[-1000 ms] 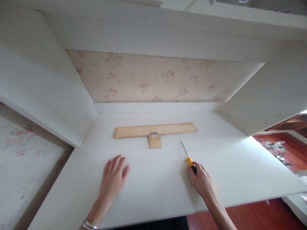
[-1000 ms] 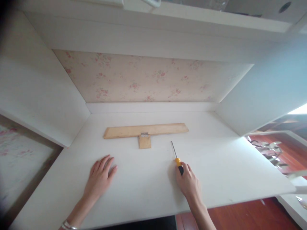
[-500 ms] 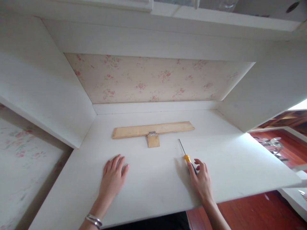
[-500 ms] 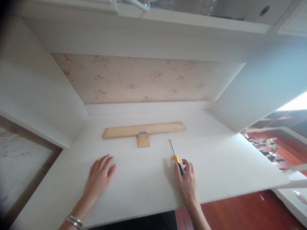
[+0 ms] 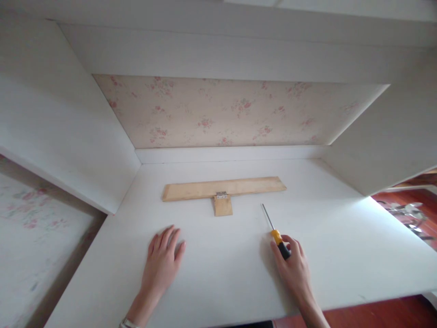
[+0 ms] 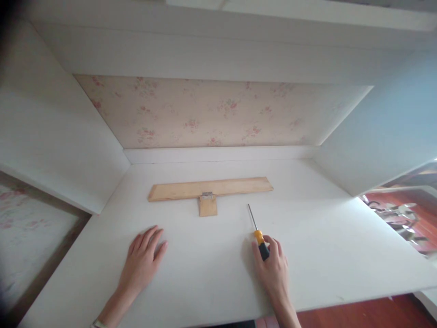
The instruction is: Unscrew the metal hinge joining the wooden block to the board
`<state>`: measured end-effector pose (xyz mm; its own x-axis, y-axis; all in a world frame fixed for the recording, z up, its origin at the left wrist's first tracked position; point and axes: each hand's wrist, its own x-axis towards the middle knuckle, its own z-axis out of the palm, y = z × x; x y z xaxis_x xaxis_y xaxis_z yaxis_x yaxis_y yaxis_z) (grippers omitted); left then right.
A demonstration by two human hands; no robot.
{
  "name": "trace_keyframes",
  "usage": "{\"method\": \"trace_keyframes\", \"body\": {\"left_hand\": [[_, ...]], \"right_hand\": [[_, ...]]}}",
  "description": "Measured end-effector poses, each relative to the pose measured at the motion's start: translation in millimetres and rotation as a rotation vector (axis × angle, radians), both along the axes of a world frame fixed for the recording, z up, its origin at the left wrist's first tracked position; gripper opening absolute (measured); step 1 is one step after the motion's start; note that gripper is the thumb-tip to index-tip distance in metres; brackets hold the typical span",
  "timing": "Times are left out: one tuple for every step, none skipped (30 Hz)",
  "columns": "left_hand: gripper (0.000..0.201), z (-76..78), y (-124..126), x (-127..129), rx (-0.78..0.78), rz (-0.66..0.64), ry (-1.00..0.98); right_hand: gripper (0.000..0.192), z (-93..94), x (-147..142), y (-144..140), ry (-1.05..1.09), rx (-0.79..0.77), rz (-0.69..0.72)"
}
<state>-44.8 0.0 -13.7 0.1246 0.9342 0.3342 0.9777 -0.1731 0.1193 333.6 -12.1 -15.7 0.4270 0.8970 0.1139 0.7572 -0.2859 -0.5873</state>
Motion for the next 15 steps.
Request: {"method": "trace_keyframes", "body": {"left_hand": [[0.040,-0.4,1,0,0.005,0.003,-0.022],[0.038,-0.3,2,0,0.004,0.002,-0.053],[0.034,0.4,3,1,-0.003,-0.003,-0.098],[0.031,1.9,5,3,-0.016,-0.012,-0.161],[0.028,4.1,7,6,-0.037,-0.023,-0.241],[0.026,6.7,10,12,-0.065,-0.034,-0.337],[0.025,9.7,15,19,-0.099,-0.042,-0.447],[0.025,12.6,20,27,-0.145,-0.043,-0.566],[0.027,15.2,27,36,-0.206,-0.040,-0.689],[0.029,17.3,34,47,-0.290,-0.039,-0.818],[0.033,18.7,43,58,-0.386,-0.021,-0.948],[0.037,19.5,52,68,-0.498,0.004,-1.060],[0.040,19.7,61,79,-0.587,0.034,-1.162],[0.041,19.7,70,88,-0.635,0.061,-1.257],[0.041,19.6,79,97,-0.663,0.071,-1.336]], "right_hand": [[0.048,0.0,0,-1,-0.011,0.006,-0.005],[0.048,-0.1,0,-1,-0.025,0.016,-0.012],[0.048,-0.4,-1,-2,-0.044,0.026,-0.017],[0.048,-1.0,-1,-4,-0.067,0.034,-0.020],[0.048,-1.8,-1,-5,-0.095,0.039,-0.019],[0.048,-2.8,-2,-7,-0.123,0.041,-0.013],[0.048,-3.8,-2,-8,-0.146,0.041,-0.007],[0.048,-4.6,-2,-9,-0.162,0.039,-0.001],[0.048,-5.1,-2,-9,-0.168,0.036,0.002],[0.048,-5.2,-2,-10,-0.162,0.036,0.005],[0.047,-4.7,-2,-10,-0.143,0.035,0.005],[0.046,-3.4,-2,-10,-0.108,0.031,-0.006],[0.045,-1.3,-2,-11,-0.060,0.022,-0.028],[0.045,1.6,-1,-12,-0.002,0.006,-0.057],[0.045,5.1,-1,-13,0.061,-0.018,-0.098]]}}
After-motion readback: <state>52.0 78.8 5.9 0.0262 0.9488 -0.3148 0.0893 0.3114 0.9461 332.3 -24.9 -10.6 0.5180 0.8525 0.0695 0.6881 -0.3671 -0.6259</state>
